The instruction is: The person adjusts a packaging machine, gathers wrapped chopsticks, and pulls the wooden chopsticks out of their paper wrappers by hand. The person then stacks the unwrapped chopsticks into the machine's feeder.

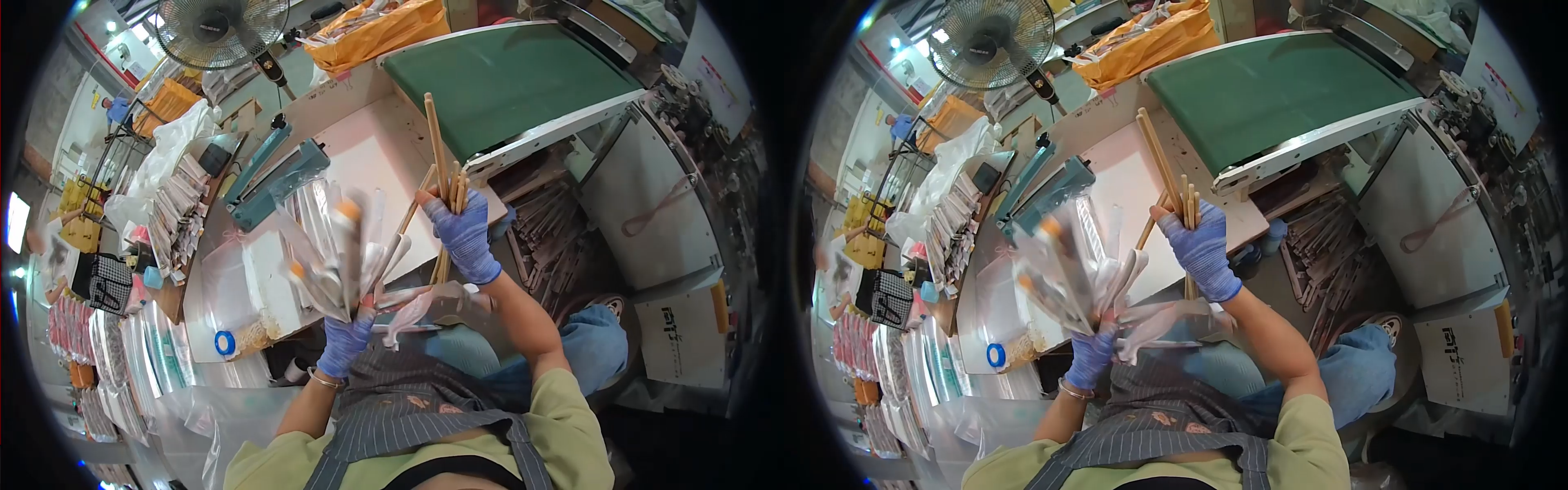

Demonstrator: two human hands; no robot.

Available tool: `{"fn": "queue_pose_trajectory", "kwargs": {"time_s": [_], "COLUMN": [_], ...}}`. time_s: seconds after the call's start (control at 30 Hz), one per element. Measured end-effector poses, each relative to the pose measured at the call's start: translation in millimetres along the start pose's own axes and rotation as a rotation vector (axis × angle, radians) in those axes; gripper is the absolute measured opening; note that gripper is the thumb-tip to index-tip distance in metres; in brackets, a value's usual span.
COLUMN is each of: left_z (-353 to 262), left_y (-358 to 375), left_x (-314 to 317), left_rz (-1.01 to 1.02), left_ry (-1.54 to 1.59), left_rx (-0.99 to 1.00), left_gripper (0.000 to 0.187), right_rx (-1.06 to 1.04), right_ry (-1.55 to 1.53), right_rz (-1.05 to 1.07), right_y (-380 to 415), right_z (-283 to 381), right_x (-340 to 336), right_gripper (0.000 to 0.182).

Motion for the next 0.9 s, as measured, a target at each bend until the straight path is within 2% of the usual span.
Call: {"fn": "queue_pose_trajectory", "kwargs": {"time_s": [0.07, 0.17, 0.23, 0.3, 0.37, 0.43, 0.5, 0.57, 0.63, 0.73, 0.83, 0.87, 0.9], "left_z": [11.4, -16.6, -6.1, -34.0, -26.5, -3.9, 0.8, -5.1, 18.3, 2.8, -14.8, -4.7, -27.1], "left_y": [0.6, 18.6, 19.4, 17.7, 10.1, 5.2, 6.7, 5.5, 4.8, 2.2, 6.2, 5.4, 8.9], "left_x": [-4.7, 9.8, 13.0, 20.5, 11.6, 4.5, 11.2, 9.9, 5.7, 8.5, 9.9, -2.2, 1.2], "left_rz": [-0.03, 0.057, 0.135, 0.006, 0.015, 0.115, 0.217, 0.258, 0.226, 0.233, 0.155, 0.039, 0.043], "left_ry": [-0.178, -0.827, -0.755, -0.712, -0.467, -0.058, 0.271, 0.075, 0.284, 0.25, 0.207, -0.039, -0.23], "left_rx": [0.132, 0.579, 0.635, 0.758, 0.477, -0.111, -0.204, -0.019, -0.263, -0.167, -0.123, 0.033, 0.271], "left_gripper": [0.044, 0.045, 0.042, 0.041, 0.039, 0.042, 0.048, 0.05, 0.051, 0.048, 0.042, 0.032, 0.028], "right_rx": [0.03, 0.081, 0.186, 0.246, 0.283, 0.285, 0.302, 0.295, 0.264, 0.26, 0.274, 0.188, 0.103], "right_ry": [-0.044, -0.059, -0.124, -0.224, -0.325, -0.404, -0.489, -0.559, -0.613, -0.606, -0.469, -0.314, -0.16], "right_rz": [-0.007, 0.029, 0.065, 0.101, 0.179, 0.258, 0.32, 0.391, 0.472, 0.456, 0.368, 0.27, 0.171], "right_y": [-0.8, -1.9, 0.8, 2.3, 2.7, 1.8, 4.1, 5.4, 6.5, 4.8, 1.9, -2.4, -4.6], "right_z": [-6.3, -17.9, -20.2, -23.3, -18.5, -20.6, -9.8, -3.2, 1.9, 1.7, -3.1, -8.1, -15.4], "right_x": [1.4, 6.3, 11.5, 16.5, 22.0, 28.0, 33.9, 37.6, 39.2, 38.5, 36.5, 31.5, 28.6], "right_gripper": [0.012, 0.013, 0.014, 0.017, 0.02, 0.026, 0.03, 0.033, 0.034, 0.029, 0.021, 0.018, 0.016]}}
Point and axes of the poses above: each hand's wrist, its own y-axis away from the middle knuckle, its own x-axis out of the palm, z = x × y, the point moved 8 cm from there along -y, towards the middle knuckle, and after that the axes turned 6 degrees about -z, right-handed, at the moved point
